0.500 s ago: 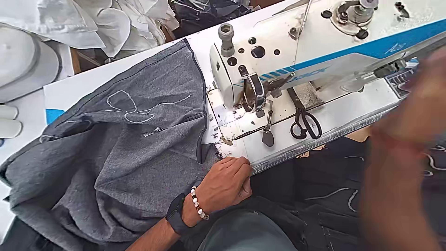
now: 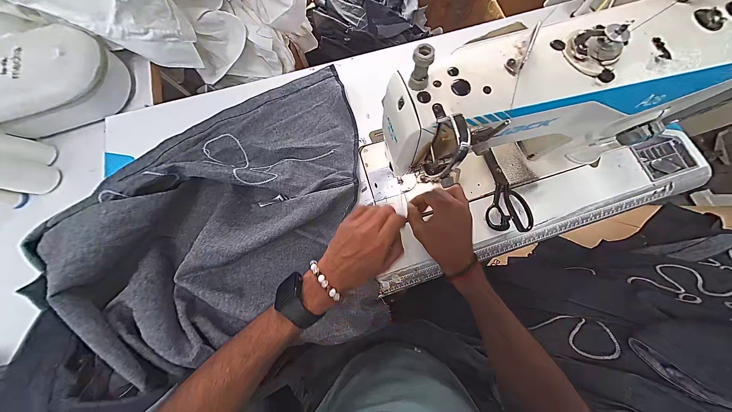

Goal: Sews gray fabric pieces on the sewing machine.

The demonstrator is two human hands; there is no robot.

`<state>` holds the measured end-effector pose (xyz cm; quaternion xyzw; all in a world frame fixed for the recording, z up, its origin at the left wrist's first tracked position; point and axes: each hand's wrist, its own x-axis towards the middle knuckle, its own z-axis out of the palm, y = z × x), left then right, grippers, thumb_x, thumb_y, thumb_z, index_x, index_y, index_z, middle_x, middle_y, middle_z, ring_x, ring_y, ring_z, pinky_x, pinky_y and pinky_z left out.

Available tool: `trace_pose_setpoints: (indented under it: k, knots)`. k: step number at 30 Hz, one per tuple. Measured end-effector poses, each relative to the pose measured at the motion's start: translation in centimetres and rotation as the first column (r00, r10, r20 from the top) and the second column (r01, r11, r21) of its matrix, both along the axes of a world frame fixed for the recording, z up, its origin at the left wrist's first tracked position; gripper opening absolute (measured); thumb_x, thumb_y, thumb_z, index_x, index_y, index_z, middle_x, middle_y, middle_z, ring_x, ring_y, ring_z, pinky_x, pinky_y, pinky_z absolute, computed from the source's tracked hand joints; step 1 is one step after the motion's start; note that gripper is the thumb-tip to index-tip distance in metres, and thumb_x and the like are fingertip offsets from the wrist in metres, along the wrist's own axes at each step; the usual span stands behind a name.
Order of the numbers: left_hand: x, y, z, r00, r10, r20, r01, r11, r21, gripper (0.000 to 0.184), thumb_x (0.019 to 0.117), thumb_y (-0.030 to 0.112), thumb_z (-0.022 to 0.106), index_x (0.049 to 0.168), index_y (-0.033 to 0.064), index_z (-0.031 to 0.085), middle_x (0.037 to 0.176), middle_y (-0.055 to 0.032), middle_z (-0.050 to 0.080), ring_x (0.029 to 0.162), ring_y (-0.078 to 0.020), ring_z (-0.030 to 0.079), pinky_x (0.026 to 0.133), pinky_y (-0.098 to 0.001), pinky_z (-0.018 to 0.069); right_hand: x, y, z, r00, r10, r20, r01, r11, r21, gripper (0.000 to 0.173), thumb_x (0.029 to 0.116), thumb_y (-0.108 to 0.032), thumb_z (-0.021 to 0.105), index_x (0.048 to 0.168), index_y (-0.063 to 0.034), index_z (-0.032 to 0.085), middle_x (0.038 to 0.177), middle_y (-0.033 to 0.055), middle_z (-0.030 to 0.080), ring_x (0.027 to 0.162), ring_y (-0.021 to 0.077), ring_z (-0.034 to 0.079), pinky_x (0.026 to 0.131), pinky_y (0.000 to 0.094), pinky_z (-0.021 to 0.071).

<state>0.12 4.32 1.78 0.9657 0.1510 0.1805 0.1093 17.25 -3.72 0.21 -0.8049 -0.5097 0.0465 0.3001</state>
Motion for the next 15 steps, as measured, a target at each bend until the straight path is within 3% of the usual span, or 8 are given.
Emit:
trace_pose_setpoints:
  k: [2,3,5,8,9,11,13,15]
  knots:
    - [0.7,2.0,-0.5,0.996,0.0,-0.088,0.006,0.998,0.057,0.034,0.1041,0.025,0.054,0.135,0.0163,0.065,0.139,-0.0066,0.062,0.134,-0.0288,0.054,0.111,-0.0471,0.043,-0.2,-1.9,0.9,0.993,0.063,-0.099,-0.063,0.998,0.006,0.014,0.0879,-0.029,0.069,0.08,-0.0187,0.073,0.075,-0.0053,0.065,0.084,0.0184,0.06,0.076,0.0414,0.0484]
    - [0.9,2.7,-1.0,0.994,-0.041,-0.096,0.048,0.997,0.066,0.034,0.1045,0.024,0.055,0.136,0.0194,0.065,0.145,-0.0032,0.06,0.14,-0.0284,0.049,0.115,-0.0479,0.0387,-0.3,-2.4,1.2,0.989,0.082,-0.126,-0.081,0.997,0.014,0.013,0.088,-0.029,0.067,0.08,-0.0196,0.072,0.074,-0.0073,0.063,0.084,0.0155,0.059,0.075,0.0387,0.0467]
    - [1.1,3.1,-2.0,0.996,-0.091,-0.003,0.091,0.996,0.024,0.021,0.1026,0.018,0.059,0.115,0.019,0.076,0.125,0.0015,0.072,0.129,-0.023,0.058,0.109,-0.0431,0.044,-0.2,-2.2,1.2,0.987,0.121,-0.103,-0.117,0.992,0.048,0.01,0.0896,-0.026,0.066,0.09,-0.0181,0.072,0.08,-0.005,0.065,0.086,0.0173,0.059,0.076,0.0395,0.048]
    - [0.9,2.1,-1.6,0.997,0.024,0.073,-0.003,0.963,-0.27,0.021,0.1034,0.015,0.055,0.101,0.0139,0.075,0.092,0.0044,0.075,0.095,-0.0112,0.069,0.088,-0.0317,0.0561,0.3,0.0,-0.2,0.979,0.193,0.07,-0.196,0.98,0.037,0.042,0.0911,-0.014,0.055,0.127,-0.0246,0.073,0.105,0.0048,0.068,0.098,0.0262,0.061,0.077,0.0435,0.0502]
    - [0.8,1.9,-1.0,0.993,0.102,0.051,-0.069,0.896,-0.438,0.021,0.1049,0.017,0.053,0.103,0.0124,0.073,0.087,0.0053,0.073,0.085,-0.0075,0.069,0.081,-0.0291,0.058,0.5,0.7,-0.8,0.969,0.212,0.13,-0.215,0.977,0.008,0.048,0.0904,-0.011,0.054,0.132,-0.0275,0.072,0.11,0.0083,0.067,0.1,0.0298,0.061,0.075,0.0457,0.0494]
    - [0.7,2.7,0.6,0.958,0.286,-0.002,-0.188,0.625,-0.757,0.022,0.1074,0.023,0.054,0.107,0.0069,0.069,0.08,0.0003,0.072,0.069,-0.0094,0.069,0.066,-0.03,0.0609,0.7,1.6,-1.8,0.958,0.203,0.201,-0.203,0.979,-0.021,0.044,0.0913,-0.011,0.056,0.126,-0.0293,0.075,0.111,0.0107,0.067,0.101,0.0318,0.062,0.075,0.0484,0.0488]
    - [1.4,4.9,2.3,0.908,0.416,-0.052,-0.2,0.321,-0.926,0.026,0.1085,0.027,0.052,0.116,0.004,0.062,0.085,-0.0045,0.071,0.072,-0.0136,0.071,0.072,-0.0341,0.0629,0.6,1.9,-2.3,0.956,0.164,0.245,-0.159,0.987,-0.039,0.039,0.0932,-0.014,0.057,0.122,-0.0306,0.077,0.109,0.0098,0.067,0.1,0.0306,0.062,0.076,0.0476,0.0479]
    - [4.0,8.3,2.0,0.86,0.505,-0.076,-0.183,0.166,-0.969,0.023,0.1075,0.022,0.054,0.112,-0.0002,0.061,0.087,-0.0075,0.074,0.076,-0.0165,0.075,0.077,-0.0357,0.0649,0.3,1.8,-2.5,0.952,0.136,0.274,-0.124,0.99,-0.059,0.04,0.0938,-0.016,0.057,0.125,-0.0325,0.075,0.109,0.0092,0.066,0.101,0.0304,0.06,0.078,0.0472,0.0468]
